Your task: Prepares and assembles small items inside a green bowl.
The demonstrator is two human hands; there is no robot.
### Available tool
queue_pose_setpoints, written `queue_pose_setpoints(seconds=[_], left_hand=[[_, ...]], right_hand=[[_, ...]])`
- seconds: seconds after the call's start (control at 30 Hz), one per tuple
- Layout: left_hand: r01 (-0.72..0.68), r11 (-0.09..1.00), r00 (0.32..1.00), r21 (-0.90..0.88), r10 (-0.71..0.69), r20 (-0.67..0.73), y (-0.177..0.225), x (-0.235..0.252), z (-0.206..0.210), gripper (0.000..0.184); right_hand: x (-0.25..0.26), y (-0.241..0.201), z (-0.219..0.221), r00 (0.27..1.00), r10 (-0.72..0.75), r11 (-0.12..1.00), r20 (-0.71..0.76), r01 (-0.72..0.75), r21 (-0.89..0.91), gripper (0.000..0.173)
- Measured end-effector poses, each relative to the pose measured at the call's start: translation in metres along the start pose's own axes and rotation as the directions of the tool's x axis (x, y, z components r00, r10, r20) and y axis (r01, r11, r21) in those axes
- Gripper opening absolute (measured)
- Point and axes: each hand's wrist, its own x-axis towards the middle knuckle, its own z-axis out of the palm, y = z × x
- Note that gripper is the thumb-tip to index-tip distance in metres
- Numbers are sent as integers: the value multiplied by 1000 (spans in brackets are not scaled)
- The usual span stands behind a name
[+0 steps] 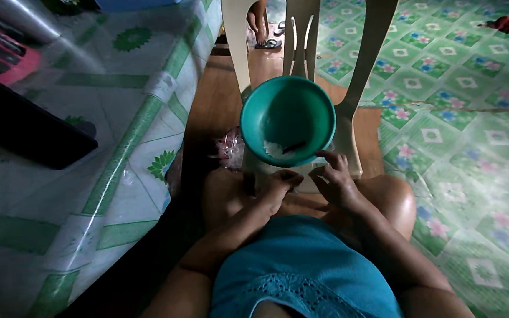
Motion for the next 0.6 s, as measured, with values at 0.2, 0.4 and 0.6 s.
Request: queue_pose_setpoints(seconds=[0.2,0.4,0.6], left_hand=[[-79,989,997,123,78,16,-3,2,-4,12],[-185,894,979,408,206,-8,4,0,-25,17],[-244,921,932,304,310,-190,27,-6,-64,12]], right_hand=[[15,2,0,995,-66,985,80,78,-152,9],[64,7,-16,979,-79,974,186,115,-196,10],[127,66,28,689,380,828,617,44,-559,20]])
